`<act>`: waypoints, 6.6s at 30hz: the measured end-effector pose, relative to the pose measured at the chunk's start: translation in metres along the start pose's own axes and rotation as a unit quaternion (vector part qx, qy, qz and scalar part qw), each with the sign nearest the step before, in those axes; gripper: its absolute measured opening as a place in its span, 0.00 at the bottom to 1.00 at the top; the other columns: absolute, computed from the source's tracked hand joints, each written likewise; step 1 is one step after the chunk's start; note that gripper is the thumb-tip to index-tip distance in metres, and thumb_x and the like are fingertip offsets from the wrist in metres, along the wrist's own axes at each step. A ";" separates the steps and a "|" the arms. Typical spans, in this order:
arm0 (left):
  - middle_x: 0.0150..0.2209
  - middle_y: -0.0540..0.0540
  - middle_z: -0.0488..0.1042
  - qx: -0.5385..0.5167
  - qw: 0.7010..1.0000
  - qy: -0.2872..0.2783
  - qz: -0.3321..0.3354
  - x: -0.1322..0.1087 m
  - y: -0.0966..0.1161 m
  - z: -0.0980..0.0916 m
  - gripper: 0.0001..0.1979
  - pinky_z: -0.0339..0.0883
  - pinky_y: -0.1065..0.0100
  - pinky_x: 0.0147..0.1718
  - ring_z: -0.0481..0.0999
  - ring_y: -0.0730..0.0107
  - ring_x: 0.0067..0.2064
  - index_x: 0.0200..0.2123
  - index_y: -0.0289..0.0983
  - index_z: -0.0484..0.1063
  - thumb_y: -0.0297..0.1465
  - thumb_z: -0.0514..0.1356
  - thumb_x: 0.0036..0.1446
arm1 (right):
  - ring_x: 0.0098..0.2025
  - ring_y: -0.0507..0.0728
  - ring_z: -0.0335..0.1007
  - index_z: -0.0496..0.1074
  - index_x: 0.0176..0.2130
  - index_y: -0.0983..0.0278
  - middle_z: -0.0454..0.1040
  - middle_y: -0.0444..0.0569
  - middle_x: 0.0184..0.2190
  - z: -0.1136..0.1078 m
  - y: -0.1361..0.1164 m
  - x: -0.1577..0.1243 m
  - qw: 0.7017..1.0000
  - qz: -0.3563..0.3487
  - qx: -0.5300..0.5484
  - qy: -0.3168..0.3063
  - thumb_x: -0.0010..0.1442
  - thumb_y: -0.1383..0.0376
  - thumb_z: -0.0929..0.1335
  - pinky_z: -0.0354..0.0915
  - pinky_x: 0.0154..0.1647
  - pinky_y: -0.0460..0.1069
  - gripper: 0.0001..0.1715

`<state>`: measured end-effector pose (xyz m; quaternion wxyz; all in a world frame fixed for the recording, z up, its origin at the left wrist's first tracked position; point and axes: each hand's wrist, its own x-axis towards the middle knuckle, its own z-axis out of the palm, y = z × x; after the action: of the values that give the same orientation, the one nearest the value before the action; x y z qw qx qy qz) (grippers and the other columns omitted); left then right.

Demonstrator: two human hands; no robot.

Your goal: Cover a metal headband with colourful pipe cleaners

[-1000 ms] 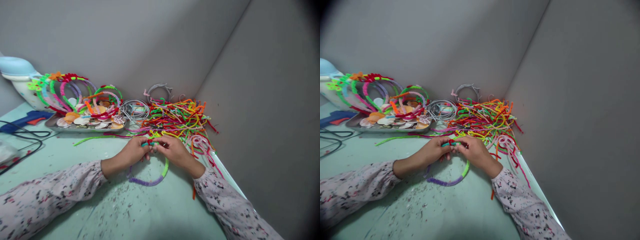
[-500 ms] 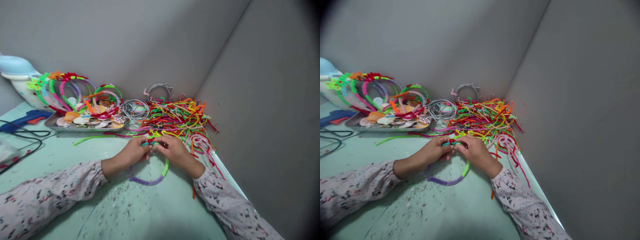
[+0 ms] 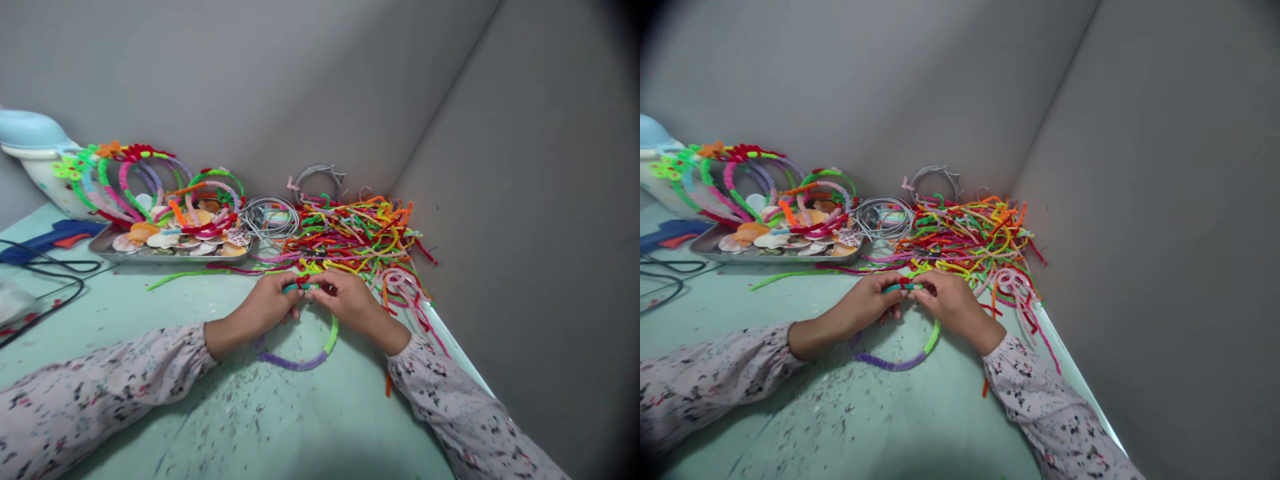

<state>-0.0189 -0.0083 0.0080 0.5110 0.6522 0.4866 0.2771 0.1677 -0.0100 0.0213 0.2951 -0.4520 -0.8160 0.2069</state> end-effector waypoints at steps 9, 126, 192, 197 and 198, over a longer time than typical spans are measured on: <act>0.19 0.51 0.71 -0.004 1.000 0.001 -0.004 -0.001 0.003 0.001 0.14 0.54 0.75 0.15 0.62 0.76 0.16 0.41 0.35 0.72 0.35 0.54 0.55 | 0.32 0.50 0.67 0.76 0.41 0.62 0.76 0.45 0.33 0.002 0.001 0.000 1.000 -0.003 0.001 0.012 0.56 0.66 0.70 0.61 0.34 0.45 0.11; 0.17 0.55 0.67 -0.039 0.990 0.100 0.094 -0.003 0.012 0.004 0.04 0.59 0.75 0.20 0.66 0.76 0.20 0.28 0.36 0.66 0.31 0.58 0.51 | 0.30 0.51 0.65 0.73 0.32 0.63 0.71 0.44 0.27 0.008 -0.018 -0.002 0.994 0.048 0.049 0.085 0.61 0.65 0.63 0.58 0.32 0.45 0.11; 0.24 0.46 0.67 -0.555 0.768 -0.232 -0.221 0.006 0.006 -0.012 0.07 0.54 0.81 0.10 0.61 0.80 0.18 0.32 0.28 0.70 0.25 0.55 0.52 | 0.35 0.51 0.70 0.77 0.37 0.63 0.77 0.46 0.34 0.001 -0.019 -0.007 0.995 -0.011 0.058 0.077 0.59 0.69 0.66 0.62 0.38 0.46 0.09; 0.22 0.47 0.66 -0.539 0.770 -0.249 -0.234 0.006 0.004 -0.013 0.06 0.52 0.80 0.10 0.59 0.80 0.16 0.28 0.29 0.68 0.27 0.54 0.53 | 0.34 0.51 0.69 0.77 0.36 0.62 0.76 0.45 0.32 0.001 -0.019 -0.007 0.996 -0.021 0.051 0.072 0.60 0.69 0.65 0.61 0.37 0.46 0.09; 0.21 0.47 0.65 -0.537 0.772 -0.250 -0.232 0.006 0.004 -0.013 0.06 0.51 0.80 0.11 0.59 0.80 0.16 0.28 0.29 0.68 0.27 0.54 0.53 | 0.34 0.52 0.69 0.77 0.36 0.62 0.76 0.45 0.32 0.001 -0.019 -0.007 0.996 -0.022 0.050 0.071 0.60 0.68 0.65 0.61 0.36 0.46 0.09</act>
<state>-0.0262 0.0023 0.0148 0.9303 0.1857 0.2503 0.1933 0.1579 -0.0255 0.0302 0.3789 -0.4317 -0.7916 0.2084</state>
